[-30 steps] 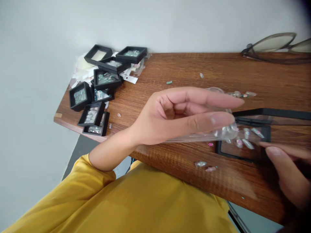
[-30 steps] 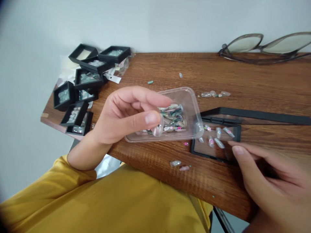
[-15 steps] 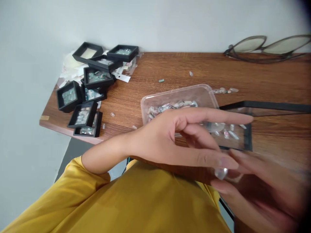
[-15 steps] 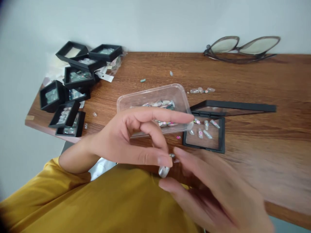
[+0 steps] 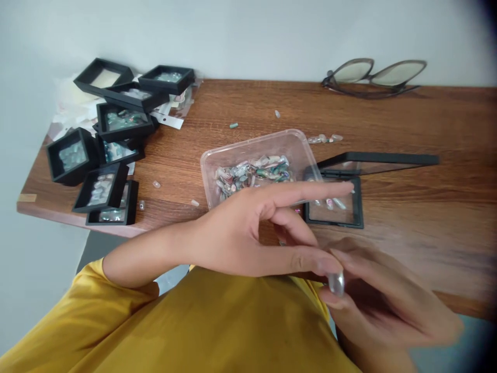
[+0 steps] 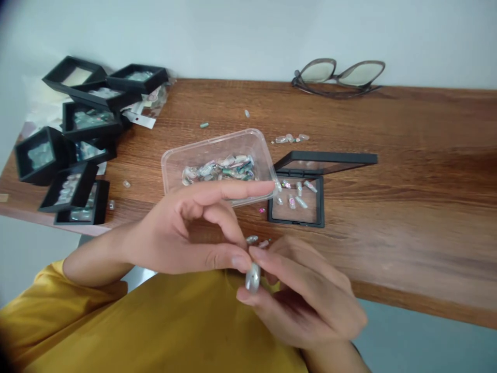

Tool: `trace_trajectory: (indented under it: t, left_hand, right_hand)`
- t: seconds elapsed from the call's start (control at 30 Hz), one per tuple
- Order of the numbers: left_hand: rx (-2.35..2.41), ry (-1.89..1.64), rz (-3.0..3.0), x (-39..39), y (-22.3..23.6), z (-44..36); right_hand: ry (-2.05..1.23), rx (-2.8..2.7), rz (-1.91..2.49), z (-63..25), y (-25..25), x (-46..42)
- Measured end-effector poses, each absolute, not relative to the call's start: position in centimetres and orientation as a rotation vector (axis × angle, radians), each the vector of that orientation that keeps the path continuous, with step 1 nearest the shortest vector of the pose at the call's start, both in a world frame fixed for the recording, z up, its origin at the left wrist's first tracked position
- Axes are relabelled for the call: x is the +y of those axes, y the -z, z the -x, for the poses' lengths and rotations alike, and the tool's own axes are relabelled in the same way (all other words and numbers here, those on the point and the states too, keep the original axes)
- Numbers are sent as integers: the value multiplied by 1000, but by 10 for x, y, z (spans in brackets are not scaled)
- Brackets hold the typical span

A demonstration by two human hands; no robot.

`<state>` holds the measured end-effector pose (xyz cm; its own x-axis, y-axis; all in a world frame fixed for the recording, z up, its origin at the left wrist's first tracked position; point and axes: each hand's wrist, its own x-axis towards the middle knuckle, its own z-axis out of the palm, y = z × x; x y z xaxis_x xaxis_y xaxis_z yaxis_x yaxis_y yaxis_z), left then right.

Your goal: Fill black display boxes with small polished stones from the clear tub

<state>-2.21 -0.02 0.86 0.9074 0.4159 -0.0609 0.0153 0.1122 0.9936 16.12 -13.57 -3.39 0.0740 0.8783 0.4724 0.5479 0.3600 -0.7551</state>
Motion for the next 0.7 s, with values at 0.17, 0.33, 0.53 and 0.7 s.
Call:
trace_trajectory:
  t: [0.17,0.33,0.53,0.7]
  left_hand:
    - [505,-536,-1850,9,-11,26]
    - [592,-891,-2193,21,-5,27]
    - [740,-904,-2403,34,6,23]
    - [801,-854,-2404,41,12,22]
  right_hand:
    - [-76,-1534,1458,-203,49,-134]
    - [-118,-1564,1722,-261,67,-127]
    - [-303,-1774,1803,-279,60,-129]
    - [-433,-1931,1752,-279,53,-133]
